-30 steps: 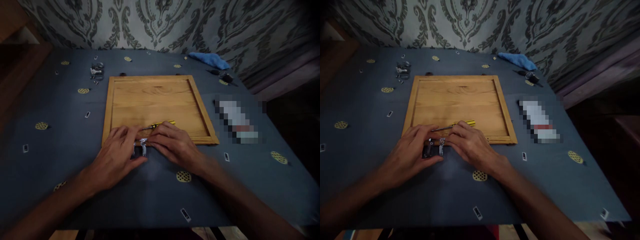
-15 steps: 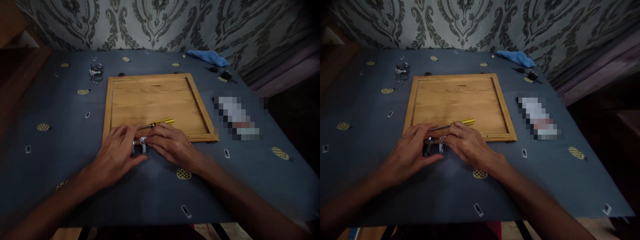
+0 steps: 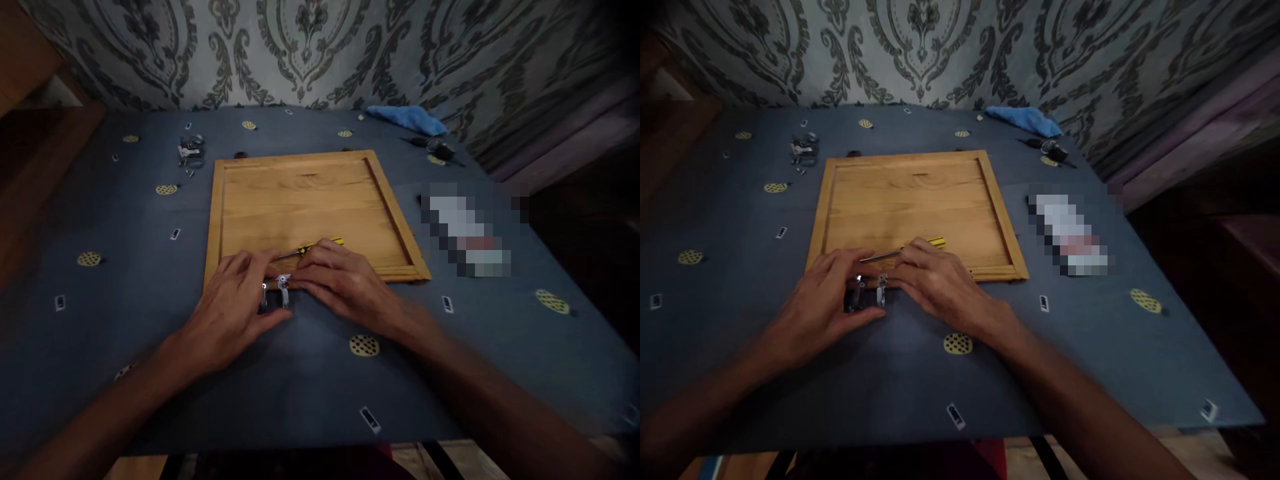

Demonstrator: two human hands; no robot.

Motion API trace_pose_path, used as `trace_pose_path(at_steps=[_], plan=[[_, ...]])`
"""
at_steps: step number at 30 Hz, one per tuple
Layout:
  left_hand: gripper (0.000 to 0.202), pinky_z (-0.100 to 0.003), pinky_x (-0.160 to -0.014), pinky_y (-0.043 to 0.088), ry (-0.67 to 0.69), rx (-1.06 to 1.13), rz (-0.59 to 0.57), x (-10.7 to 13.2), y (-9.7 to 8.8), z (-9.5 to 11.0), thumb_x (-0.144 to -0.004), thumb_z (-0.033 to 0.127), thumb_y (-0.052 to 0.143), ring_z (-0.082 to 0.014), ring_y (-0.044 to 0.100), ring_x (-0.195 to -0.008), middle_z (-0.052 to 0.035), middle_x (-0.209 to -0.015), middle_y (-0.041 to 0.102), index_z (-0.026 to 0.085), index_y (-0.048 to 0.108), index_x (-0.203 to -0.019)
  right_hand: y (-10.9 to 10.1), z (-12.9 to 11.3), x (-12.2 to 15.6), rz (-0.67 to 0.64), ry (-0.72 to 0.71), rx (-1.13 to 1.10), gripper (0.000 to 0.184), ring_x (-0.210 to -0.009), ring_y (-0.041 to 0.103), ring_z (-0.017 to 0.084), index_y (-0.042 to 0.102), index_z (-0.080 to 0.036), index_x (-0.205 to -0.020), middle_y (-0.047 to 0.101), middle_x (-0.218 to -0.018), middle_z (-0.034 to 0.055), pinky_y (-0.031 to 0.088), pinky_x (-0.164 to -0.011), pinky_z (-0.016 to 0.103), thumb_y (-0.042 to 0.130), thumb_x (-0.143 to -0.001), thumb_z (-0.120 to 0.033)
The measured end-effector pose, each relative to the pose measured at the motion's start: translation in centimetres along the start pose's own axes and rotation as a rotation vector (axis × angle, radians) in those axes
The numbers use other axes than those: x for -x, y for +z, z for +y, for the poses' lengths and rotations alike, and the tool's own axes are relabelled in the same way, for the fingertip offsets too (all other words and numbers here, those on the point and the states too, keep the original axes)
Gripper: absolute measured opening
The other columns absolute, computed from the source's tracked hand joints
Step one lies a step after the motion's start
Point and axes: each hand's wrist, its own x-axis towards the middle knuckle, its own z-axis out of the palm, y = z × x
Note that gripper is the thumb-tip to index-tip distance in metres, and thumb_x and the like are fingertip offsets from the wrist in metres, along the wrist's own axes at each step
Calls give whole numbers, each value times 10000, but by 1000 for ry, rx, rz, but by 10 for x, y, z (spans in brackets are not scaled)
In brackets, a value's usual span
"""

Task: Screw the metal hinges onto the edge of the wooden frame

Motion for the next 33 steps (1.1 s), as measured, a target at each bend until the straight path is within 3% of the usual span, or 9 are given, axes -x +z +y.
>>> trace_pose_path(at_steps=[4,8,11,14,18,23,27,29,33], plan=[[730,-490,-1000,559,13,0,8,0,1,-2,-820,292,894,-331,678,-1188,-54,-1194,756,247,450,-1398,-9,13,3,61,98,122,150,-969,658,252,729,-148,-1108,737,-1013,121,588,-842,388,612,-1028,-196],[712,-489,-1006,553,23,11,15,0,0,-2,-823,277,890,-323,682,-1188,-55,-1218,759,253,456,-1386,-21,25,6,-127,270,286,235,-1105,638,343,707,-147,-1207,723,-1199,181,562,-927,498,617,-1009,-237],[682,-484,-989,559,20,7,16,0,0,-1,-825,267,880,-321,686,-1176,-55,-1212,760,253,463,-1364,-29,29,7,-240,351,285,210,-1067,643,326,724,-171,-1144,720,-1143,162,548,-902,463,568,-1008,-202],[698,-485,-988,562,10,9,11,0,0,-2,-823,267,876,-320,687,-1176,-47,-1200,759,257,453,-1378,-35,29,8,-254,397,230,187,-1019,651,298,735,-181,-1079,707,-1081,143,532,-866,415,579,-976,-173],[720,-504,-1010,555,5,11,9,0,1,-3,-824,280,874,-322,686,-1179,-44,-1201,758,264,440,-1397,-43,26,6,-124,439,44,136,-896,663,244,729,-194,-1040,717,-981,90,511,-789,363,626,-952,-207],[708,-508,-1002,557,-4,27,9,0,1,-3,-814,264,879,-327,688,-1178,-45,-1180,765,264,454,-1380,-50,12,-1,203,489,-245,214,-772,653,185,731,-210,-972,717,-872,34,485,-651,309,737,-946,-422],[697,-506,-993,559,-18,41,15,1,1,-3,-812,254,878,-327,693,-1170,-60,-1176,760,256,469,-1376,-52,-6,-10,465,491,-316,281,-726,617,153,675,-232,-861,656,-816,1,478,-632,294,815,-898,-473],[699,-511,-1001,557,-21,53,17,1,1,-3,-814,262,875,-328,692,-1176,-60,-1177,758,261,470,-1384,-51,-13,-13,484,486,-303,293,-736,610,151,650,-234,-851,630,-817,-1,473,-635,295,809,-906,-473],[702,-513,-995,560,-22,51,8,0,2,-4,-819,280,873,-337,689,-1186,-62,-1189,758,260,467,-1391,-43,-14,-15,357,440,-234,326,-678,562,135,602,-221,-826,589,-770,-8,439,-583,287,732,-966,-484]])
